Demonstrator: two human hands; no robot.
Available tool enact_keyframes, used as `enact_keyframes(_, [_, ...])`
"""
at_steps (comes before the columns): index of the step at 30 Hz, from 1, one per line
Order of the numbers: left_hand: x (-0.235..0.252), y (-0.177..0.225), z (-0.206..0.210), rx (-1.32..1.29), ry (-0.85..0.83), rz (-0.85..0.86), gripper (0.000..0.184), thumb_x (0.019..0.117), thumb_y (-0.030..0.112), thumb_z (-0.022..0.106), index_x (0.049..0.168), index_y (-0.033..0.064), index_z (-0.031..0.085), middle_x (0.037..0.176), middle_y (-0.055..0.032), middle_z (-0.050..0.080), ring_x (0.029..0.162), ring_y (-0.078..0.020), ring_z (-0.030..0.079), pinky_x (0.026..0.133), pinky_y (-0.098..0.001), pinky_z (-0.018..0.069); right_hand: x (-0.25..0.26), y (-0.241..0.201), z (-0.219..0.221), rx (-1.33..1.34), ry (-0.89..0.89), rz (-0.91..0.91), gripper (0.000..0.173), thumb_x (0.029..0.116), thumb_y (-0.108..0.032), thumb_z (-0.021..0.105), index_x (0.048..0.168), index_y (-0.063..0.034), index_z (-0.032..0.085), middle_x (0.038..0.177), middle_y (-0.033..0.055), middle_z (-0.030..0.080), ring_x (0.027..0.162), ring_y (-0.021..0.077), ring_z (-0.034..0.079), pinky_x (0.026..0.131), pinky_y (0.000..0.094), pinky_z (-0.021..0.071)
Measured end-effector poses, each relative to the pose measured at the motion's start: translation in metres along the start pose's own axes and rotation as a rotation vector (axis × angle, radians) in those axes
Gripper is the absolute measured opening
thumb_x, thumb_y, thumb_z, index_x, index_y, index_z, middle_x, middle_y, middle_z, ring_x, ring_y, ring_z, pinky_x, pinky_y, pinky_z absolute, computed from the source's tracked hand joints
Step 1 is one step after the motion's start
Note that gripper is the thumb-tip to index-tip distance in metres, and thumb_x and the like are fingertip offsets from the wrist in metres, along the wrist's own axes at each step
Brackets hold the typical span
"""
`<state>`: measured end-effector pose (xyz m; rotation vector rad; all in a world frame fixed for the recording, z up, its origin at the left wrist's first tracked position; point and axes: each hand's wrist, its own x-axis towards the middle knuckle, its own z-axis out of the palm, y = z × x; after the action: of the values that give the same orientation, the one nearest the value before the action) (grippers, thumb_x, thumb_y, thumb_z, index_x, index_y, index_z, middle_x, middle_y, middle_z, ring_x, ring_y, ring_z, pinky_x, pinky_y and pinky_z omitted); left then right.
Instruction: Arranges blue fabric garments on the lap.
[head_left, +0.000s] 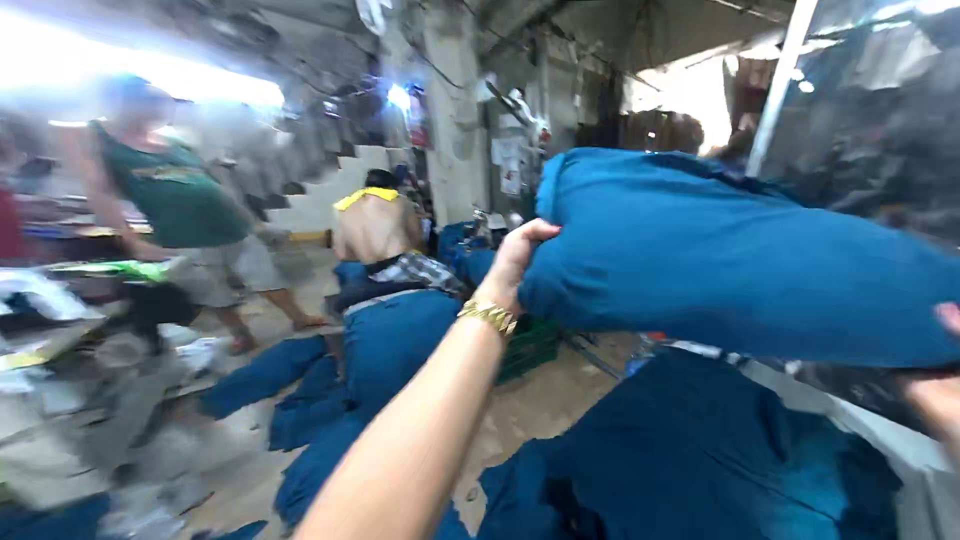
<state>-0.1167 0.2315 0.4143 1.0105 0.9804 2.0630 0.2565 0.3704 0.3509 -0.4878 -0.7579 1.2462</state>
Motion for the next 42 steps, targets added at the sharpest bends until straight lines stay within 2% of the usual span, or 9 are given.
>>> enact_keyframes(7, [-0.103, -0.205, -0.121, 0.485, 0.227, -0.835, 0.033, 0.1012, 0.024, 0.057, 0.127, 0.0037, 0.060, 0.111, -0.0158, 0.066, 0.097, -0.0265, 0.064, 0.082, -0.0483, 0.0534, -0.090, 0.131, -0.155, -0.304, 0.402, 0.496, 0.049, 0.0974, 0.004, 0.057, 0.142, 0.0001, 0.037, 0.118, 0.0209, 0.057, 0.093, 0.0247, 0.065, 0.074, 0.0423, 0.0584])
enact_keyframes(10, [-0.150, -0.244, -0.150, 0.186, 0.466, -0.739, 0.032, 0.1037, 0.019, 0.054, 0.132, 0.0034, 0.054, 0.111, -0.0139, 0.066, 0.095, -0.0230, 0.066, 0.079, -0.0429, 0.0562, -0.109, 0.147, -0.169, -0.282, 0.448, 0.429, 0.053, 0.1010, 0.005, 0.049, 0.148, -0.0049, 0.027, 0.108, 0.0160, 0.053, 0.079, 0.0199, 0.064, 0.067, 0.0376, 0.0590])
enact_keyframes(15, [-0.289, -0.204, -0.216, 0.427, 0.620, -0.672, 0.023, 0.1055, 0.011, 0.049, 0.123, -0.0007, 0.057, 0.095, -0.0075, 0.066, 0.072, -0.0133, 0.065, 0.063, -0.0290, 0.0559, -0.159, 0.131, -0.156, -0.192, 0.439, 0.446, 0.046, 0.1081, -0.006, 0.034, 0.153, -0.0117, 0.024, 0.128, 0.0128, 0.053, 0.102, 0.0205, 0.068, 0.084, 0.0369, 0.0598])
enact_keyframes(20, [-0.479, -0.152, -0.210, 1.018, 0.292, -1.032, 0.047, 0.1065, 0.035, 0.049, 0.110, -0.0068, 0.071, 0.101, -0.0194, 0.074, 0.095, -0.0305, 0.071, 0.092, -0.0535, 0.0544, -0.251, 0.162, -0.155, -0.444, -0.059, 0.547, 0.046, 0.0952, 0.004, 0.046, 0.140, -0.0070, 0.043, 0.120, 0.0051, 0.067, 0.089, 0.0159, 0.072, 0.066, 0.0321, 0.0622])
enact_keyframes(24, [-0.509, -0.197, -0.141, 1.059, 0.189, -0.828, 0.048, 0.1058, 0.033, 0.050, 0.109, -0.0088, 0.072, 0.113, -0.0279, 0.067, 0.115, -0.0418, 0.062, 0.104, -0.0593, 0.0453, -0.308, 0.205, -0.146, -0.803, -1.009, 0.753, 0.035, 0.0984, -0.001, 0.053, 0.132, 0.0072, 0.058, 0.126, 0.0180, 0.066, 0.108, 0.0219, 0.068, 0.090, 0.0374, 0.0582])
enact_keyframes(28, [-0.474, -0.196, -0.104, 0.572, 0.535, -0.771, 0.037, 0.1017, 0.025, 0.049, 0.117, -0.0055, 0.064, 0.117, -0.0120, 0.065, 0.111, -0.0149, 0.060, 0.100, -0.0376, 0.0478, -0.350, 0.234, -0.117, -1.234, -2.049, 0.584, 0.061, 0.0900, -0.008, 0.069, 0.148, -0.0102, 0.048, 0.149, 0.0179, 0.049, 0.141, 0.0429, 0.042, 0.100, 0.0642, 0.0462])
enact_keyframes(35, [-0.515, -0.131, -0.122, 0.747, 0.459, -0.466, 0.026, 0.0981, 0.008, 0.054, 0.121, -0.0007, 0.063, 0.117, -0.0044, 0.070, 0.100, -0.0077, 0.067, 0.087, -0.0279, 0.0567, -0.344, 0.236, -0.040, -0.942, -1.634, 0.532, 0.029, 0.1021, -0.002, 0.050, 0.123, 0.0012, 0.069, 0.119, 0.0206, 0.069, 0.114, 0.0317, 0.066, 0.101, 0.0467, 0.0511])
enact_keyframes(39, [-0.498, -0.183, -0.096, 0.109, 0.893, -0.986, 0.044, 0.1017, 0.006, 0.044, 0.144, -0.0043, 0.039, 0.125, -0.0174, 0.055, 0.088, -0.0210, 0.065, 0.071, -0.0353, 0.0569, -0.343, 0.230, -0.013, -0.868, -1.863, 0.049, 0.022, 0.0969, -0.002, 0.058, 0.113, -0.0020, 0.074, 0.104, 0.0159, 0.069, 0.099, 0.0295, 0.069, 0.084, 0.0452, 0.0575])
enact_keyframes(42, [-0.459, -0.209, -0.098, 0.126, 0.902, -1.150, 0.013, 0.0992, 0.003, 0.051, 0.112, 0.0063, 0.055, 0.095, -0.0075, 0.060, 0.064, -0.0145, 0.059, 0.052, -0.0279, 0.0509, -0.331, 0.219, -0.017, -0.941, -1.974, 0.002, 0.020, 0.0951, -0.001, 0.061, 0.110, -0.0021, 0.075, 0.103, 0.0152, 0.069, 0.097, 0.0292, 0.068, 0.082, 0.0454, 0.0571])
